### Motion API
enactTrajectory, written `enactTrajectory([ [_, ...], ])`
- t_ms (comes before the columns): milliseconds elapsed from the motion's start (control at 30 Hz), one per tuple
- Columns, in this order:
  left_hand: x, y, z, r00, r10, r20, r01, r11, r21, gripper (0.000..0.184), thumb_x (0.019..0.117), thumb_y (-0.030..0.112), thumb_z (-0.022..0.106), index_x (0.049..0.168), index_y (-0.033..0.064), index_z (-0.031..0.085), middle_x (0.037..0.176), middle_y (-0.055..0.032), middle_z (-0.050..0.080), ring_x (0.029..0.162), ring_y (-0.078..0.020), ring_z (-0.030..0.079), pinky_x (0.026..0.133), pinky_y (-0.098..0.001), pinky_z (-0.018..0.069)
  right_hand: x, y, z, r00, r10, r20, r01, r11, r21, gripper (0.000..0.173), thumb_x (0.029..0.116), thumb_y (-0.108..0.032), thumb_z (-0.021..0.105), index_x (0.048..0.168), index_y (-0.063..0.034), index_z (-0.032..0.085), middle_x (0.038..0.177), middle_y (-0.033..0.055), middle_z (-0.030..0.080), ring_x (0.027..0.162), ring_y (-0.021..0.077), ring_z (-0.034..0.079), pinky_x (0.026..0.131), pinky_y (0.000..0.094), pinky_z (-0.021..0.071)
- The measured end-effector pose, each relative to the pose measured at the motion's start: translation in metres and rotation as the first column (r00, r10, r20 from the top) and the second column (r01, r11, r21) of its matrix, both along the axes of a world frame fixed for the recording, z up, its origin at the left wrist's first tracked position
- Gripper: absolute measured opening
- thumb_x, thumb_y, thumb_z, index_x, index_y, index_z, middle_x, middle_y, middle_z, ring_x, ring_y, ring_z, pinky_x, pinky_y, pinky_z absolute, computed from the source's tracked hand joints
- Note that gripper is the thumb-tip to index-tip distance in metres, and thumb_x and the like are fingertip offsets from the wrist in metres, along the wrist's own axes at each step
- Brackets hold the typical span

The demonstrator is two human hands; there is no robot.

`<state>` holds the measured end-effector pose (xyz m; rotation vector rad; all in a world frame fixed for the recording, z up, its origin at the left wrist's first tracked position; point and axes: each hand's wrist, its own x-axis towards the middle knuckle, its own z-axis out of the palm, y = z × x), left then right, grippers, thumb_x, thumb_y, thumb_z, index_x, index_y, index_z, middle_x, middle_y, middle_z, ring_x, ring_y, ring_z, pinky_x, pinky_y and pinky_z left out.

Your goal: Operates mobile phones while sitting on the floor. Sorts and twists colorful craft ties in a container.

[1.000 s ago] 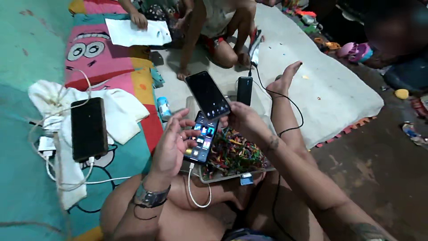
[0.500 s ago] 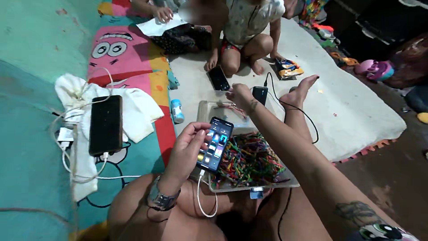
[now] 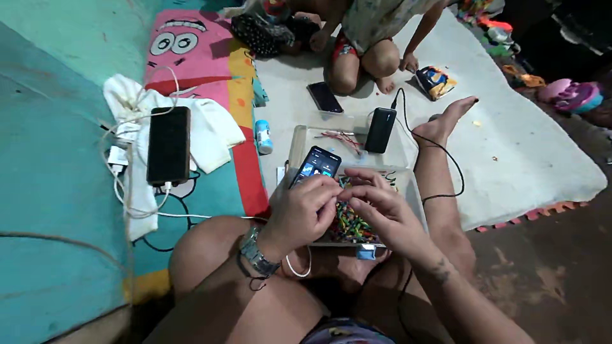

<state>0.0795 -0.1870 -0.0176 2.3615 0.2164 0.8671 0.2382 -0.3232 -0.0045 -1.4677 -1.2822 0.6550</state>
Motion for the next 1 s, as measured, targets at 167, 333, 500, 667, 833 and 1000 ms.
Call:
enactTrajectory([
  [167, 0.0, -0.008, -0.002, 1.0, -0.025, -0.009, 0.026, 0.993, 0.119, 0.023, 0.0983, 0.011, 0.056, 0.104, 0.0039, 0.077, 0.106, -0.0107, 0.074, 0.102, -0.0182, 0.07, 0.092, -0.0285, 0.0561, -0.001, -0.018, 0.002, 1.0, -0.01, 0.011, 0.01, 0.997, -0.077, 0.03, 0.1018, -0.031, 0.056, 0.11, -0.0126, 0.078, 0.144, 0.0147, 0.054, 0.133, 0.0151, 0.052, 0.108, 0.0298, 0.0475],
  [333, 0.0, -0.01, -0.002, 0.997, -0.068, -0.041, 0.074, 0.987, 0.144, 0.023, 0.0985, 0.01, 0.056, 0.106, 0.0048, 0.077, 0.107, -0.0102, 0.074, 0.101, -0.0178, 0.071, 0.09, -0.0273, 0.0562, -0.001, -0.027, -0.003, 1.0, -0.018, 0.0, 0.018, 0.995, -0.1, 0.03, 0.1022, -0.03, 0.056, 0.11, -0.0119, 0.078, 0.143, 0.0146, 0.055, 0.134, 0.0148, 0.052, 0.109, 0.0292, 0.0466],
  [500, 0.0, -0.009, -0.003, 0.991, -0.125, -0.055, 0.132, 0.983, 0.128, 0.022, 0.0992, 0.01, 0.057, 0.106, 0.0045, 0.077, 0.105, -0.0105, 0.074, 0.1, -0.0166, 0.07, 0.089, -0.0253, 0.0557, 0.001, -0.032, -0.006, 0.999, 0.004, -0.045, -0.009, 0.993, -0.121, 0.029, 0.102, -0.029, 0.055, 0.111, -0.0127, 0.078, 0.146, 0.0142, 0.053, 0.134, 0.0146, 0.052, 0.108, 0.0293, 0.047],
  [667, 0.001, -0.019, -0.003, 0.992, -0.08, -0.096, 0.092, 0.987, 0.129, 0.019, 0.0962, 0.009, 0.059, 0.099, 0.0049, 0.077, 0.098, -0.0087, 0.074, 0.093, -0.0159, 0.07, 0.083, -0.0247, 0.0565, 0.005, -0.037, -0.011, 0.997, 0.036, -0.075, -0.046, 0.989, -0.143, 0.031, 0.1024, -0.032, 0.055, 0.112, -0.0125, 0.078, 0.149, 0.0154, 0.051, 0.135, 0.0143, 0.051, 0.108, 0.0291, 0.0469],
  [833, 0.004, -0.023, 0.0, 0.99, -0.079, -0.115, 0.053, 0.975, -0.215, 0.016, 0.091, 0.008, 0.061, 0.091, 0.0027, 0.076, 0.089, -0.0064, 0.07, 0.084, -0.0028, 0.065, 0.076, -0.0136, 0.0524, 0.002, -0.042, -0.014, 0.989, 0.055, -0.138, -0.068, 0.993, -0.097, 0.036, 0.1029, -0.037, 0.054, 0.117, -0.0121, 0.076, 0.151, 0.0155, 0.048, 0.138, 0.0155, 0.048, 0.11, 0.0301, 0.0458],
  [1000, 0.004, -0.021, 0.019, 0.96, -0.231, -0.156, -0.026, 0.482, -0.876, 0.013, 0.0937, -0.001, 0.057, 0.091, 0.0069, 0.066, 0.09, 0.0041, 0.072, 0.08, -0.0015, 0.069, 0.075, -0.0195, 0.0593, -0.008, -0.044, -0.024, 0.974, 0.116, -0.197, -0.113, 0.993, 0.027, 0.042, 0.1047, -0.039, 0.052, 0.133, -0.0123, 0.069, 0.156, 0.0162, 0.042, 0.138, 0.0174, 0.048, 0.108, 0.0306, 0.0486],
])
